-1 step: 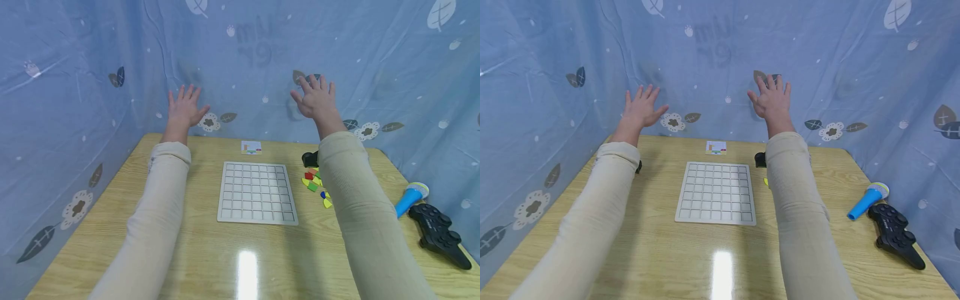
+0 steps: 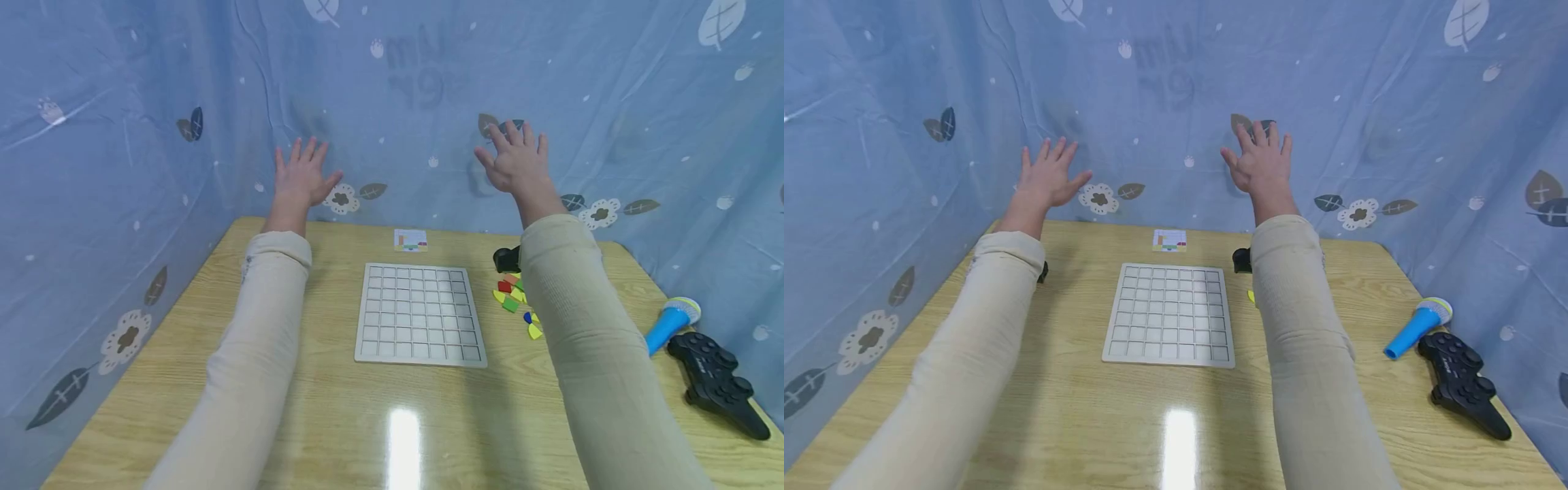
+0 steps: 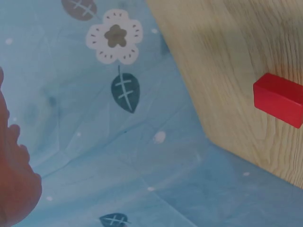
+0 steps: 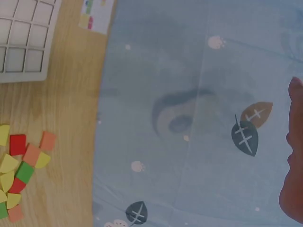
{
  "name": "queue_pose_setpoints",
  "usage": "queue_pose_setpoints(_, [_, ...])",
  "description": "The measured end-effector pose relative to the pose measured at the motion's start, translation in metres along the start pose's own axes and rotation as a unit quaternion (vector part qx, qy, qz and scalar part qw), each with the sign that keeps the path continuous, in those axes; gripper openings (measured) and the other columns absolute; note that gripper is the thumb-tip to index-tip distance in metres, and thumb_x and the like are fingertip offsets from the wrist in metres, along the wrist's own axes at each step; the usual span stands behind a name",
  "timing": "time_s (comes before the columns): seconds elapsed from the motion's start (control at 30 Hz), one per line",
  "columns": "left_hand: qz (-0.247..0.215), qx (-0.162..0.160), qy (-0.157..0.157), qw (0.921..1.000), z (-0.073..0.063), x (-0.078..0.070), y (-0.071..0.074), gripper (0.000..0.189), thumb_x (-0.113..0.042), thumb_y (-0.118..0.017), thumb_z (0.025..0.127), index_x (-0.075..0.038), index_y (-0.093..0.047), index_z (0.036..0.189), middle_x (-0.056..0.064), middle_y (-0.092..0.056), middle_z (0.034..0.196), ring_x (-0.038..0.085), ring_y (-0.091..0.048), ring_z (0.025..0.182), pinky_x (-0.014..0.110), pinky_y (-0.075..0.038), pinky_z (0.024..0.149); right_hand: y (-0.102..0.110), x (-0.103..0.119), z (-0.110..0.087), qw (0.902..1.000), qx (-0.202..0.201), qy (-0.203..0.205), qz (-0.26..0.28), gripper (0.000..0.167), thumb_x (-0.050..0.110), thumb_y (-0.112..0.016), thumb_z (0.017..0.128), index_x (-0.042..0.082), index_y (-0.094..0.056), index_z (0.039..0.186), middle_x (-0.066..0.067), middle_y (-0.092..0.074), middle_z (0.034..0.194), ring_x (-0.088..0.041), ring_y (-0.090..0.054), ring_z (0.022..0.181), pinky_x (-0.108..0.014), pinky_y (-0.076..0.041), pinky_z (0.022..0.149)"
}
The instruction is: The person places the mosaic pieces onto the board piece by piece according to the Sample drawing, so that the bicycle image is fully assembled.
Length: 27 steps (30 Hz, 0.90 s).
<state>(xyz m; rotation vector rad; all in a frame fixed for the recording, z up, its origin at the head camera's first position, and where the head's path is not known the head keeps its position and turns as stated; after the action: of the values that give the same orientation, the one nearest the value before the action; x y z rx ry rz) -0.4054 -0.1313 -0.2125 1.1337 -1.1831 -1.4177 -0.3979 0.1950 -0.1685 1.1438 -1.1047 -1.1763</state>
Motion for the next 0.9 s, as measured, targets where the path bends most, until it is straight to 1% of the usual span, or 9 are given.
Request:
queue_pose_setpoints(0.17, [-0.006, -0.006, -0.002, 1.0, 0.001, 0.001, 0.003, 0.07, -0.05, -0.025, 0.102, -0.013, 0.003, 0.154, 0.011, 0.008, 0.158, 0.031, 0.015, 0.141, 0.052, 0.016, 0.107, 0.002, -0.004, 0.001, 1.0, -0.001, 0.005, 0.007, 0.066, 0.052, -0.009, 0.101, 0.015, 0.007, 0.153, -0.017, 0.013, 0.157, -0.037, 0.019, 0.139, -0.054, 0.014, 0.108])
queue_pose_setpoints(0.27, [-0.01, -0.01, -0.002, 0.9999, 0.005, 0.005, 0.005, 0.073, -0.055, -0.022, 0.1, -0.013, 0.004, 0.154, 0.011, 0.01, 0.158, 0.031, 0.015, 0.141, 0.053, 0.016, 0.107, 0.008, -0.008, 0.001, 0.9992, -0.024, 0.015, 0.029, 0.066, 0.05, -0.011, 0.102, 0.012, 0.003, 0.154, -0.019, 0.007, 0.157, -0.039, 0.014, 0.141, -0.056, 0.012, 0.108])
queue_pose_setpoints(0.37, [-0.018, -0.016, -0.005, 0.9997, 0.006, 0.006, 0.01, 0.074, -0.056, -0.021, 0.099, -0.014, 0.005, 0.154, 0.01, 0.01, 0.158, 0.031, 0.014, 0.141, 0.053, 0.016, 0.107, 0.015, -0.019, -0.003, 0.9931, -0.074, 0.016, 0.09, 0.064, 0.046, -0.016, 0.103, 0.008, -0.005, 0.154, -0.02, -0.004, 0.157, -0.038, 0.001, 0.142, -0.053, 0.004, 0.111])
queue_pose_setpoints(0.43, [-0.026, -0.019, -0.012, 0.9994, 0.006, 0.006, 0.014, 0.074, -0.056, -0.021, 0.099, -0.015, 0.006, 0.154, 0.009, 0.01, 0.158, 0.031, 0.015, 0.141, 0.054, 0.015, 0.107, 0.018, -0.031, -0.007, 0.9809, -0.098, -0.009, 0.168, 0.064, 0.046, -0.018, 0.103, 0.009, -0.009, 0.154, -0.017, -0.01, 0.157, -0.034, -0.006, 0.143, -0.05, -0.003, 0.113])
queue_pose_setpoints(0.53, [-0.052, -0.018, -0.03, 0.9981, 0.003, 0.004, 0.022, 0.072, -0.055, -0.021, 0.1, -0.016, 0.008, 0.153, 0.008, 0.013, 0.158, 0.03, 0.017, 0.141, 0.054, 0.016, 0.106, 0.018, -0.059, -0.015, 0.9442, -0.113, -0.058, 0.304, 0.064, 0.05, -0.019, 0.102, 0.013, -0.014, 0.154, -0.012, -0.018, 0.156, -0.028, -0.015, 0.142, -0.043, -0.013, 0.113])
queue_pose_setpoints(0.67, [-0.099, -0.022, -0.072, 0.9922, -0.002, 0.003, 0.025, 0.073, -0.056, -0.022, 0.099, -0.019, 0.008, 0.153, 0.006, 0.014, 0.157, 0.028, 0.018, 0.14, 0.054, 0.017, 0.106, 0.009, -0.104, -0.031, 0.8676, -0.078, -0.079, 0.485, 0.066, 0.054, -0.021, 0.1, 0.016, -0.016, 0.154, -0.011, -0.022, 0.155, -0.023, -0.021, 0.141, -0.035, -0.02, 0.112])
queue_pose_setpoints(0.8, [-0.146, -0.034, -0.122, 0.9811, -0.013, 0.008, 0.017, 0.073, -0.054, -0.027, 0.1, -0.017, 0.004, 0.154, 0.009, 0.009, 0.158, 0.03, 0.015, 0.141, 0.054, 0.015, 0.106, -0.011, -0.142, -0.049, 0.7843, 0.009, -0.068, 0.617, 0.071, 0.057, -0.029, 0.096, 0.022, -0.01, 0.155, -0.007, -0.013, 0.158, -0.021, -0.016, 0.143, -0.03, -0.019, 0.111])
queue_pose_setpoints(0.87, [-0.162, -0.035, -0.143, 0.9757, -0.019, 0.012, 0.007, 0.072, -0.052, -0.03, 0.1, -0.014, 0.001, 0.154, 0.012, 0.005, 0.158, 0.031, 0.012, 0.142, 0.055, 0.013, 0.107, -0.023, -0.156, -0.057, 0.7558, 0.049, -0.065, 0.65, 0.075, 0.057, -0.034, 0.094, 0.024, -0.005, 0.155, -0.006, -0.007, 0.159, -0.021, -0.013, 0.143, -0.029, -0.018, 0.111])
queue_pose_setpoints(0.9, [-0.169, -0.034, -0.152, 0.9733, -0.023, 0.013, 0.001, 0.073, -0.052, -0.031, 0.1, -0.014, -0.001, 0.154, 0.012, 0.003, 0.158, 0.03, 0.011, 0.142, 0.055, 0.012, 0.108, -0.029, -0.163, -0.061, 0.7506, 0.062, -0.064, 0.655, 0.076, 0.056, -0.036, 0.094, 0.024, -0.003, 0.155, -0.006, -0.005, 0.159, -0.022, -0.013, 0.143, -0.029, -0.02, 0.11])
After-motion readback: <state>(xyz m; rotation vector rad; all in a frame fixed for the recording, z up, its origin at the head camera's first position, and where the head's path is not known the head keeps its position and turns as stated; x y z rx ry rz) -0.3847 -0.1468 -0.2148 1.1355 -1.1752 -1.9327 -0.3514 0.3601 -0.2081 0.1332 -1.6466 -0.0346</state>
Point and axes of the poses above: each hand's wrist, its own z-axis towards the middle knuckle, its own y-axis out of the back of the hand, x = y × z, the point moved 6 cm from there along z, towards the middle knuckle
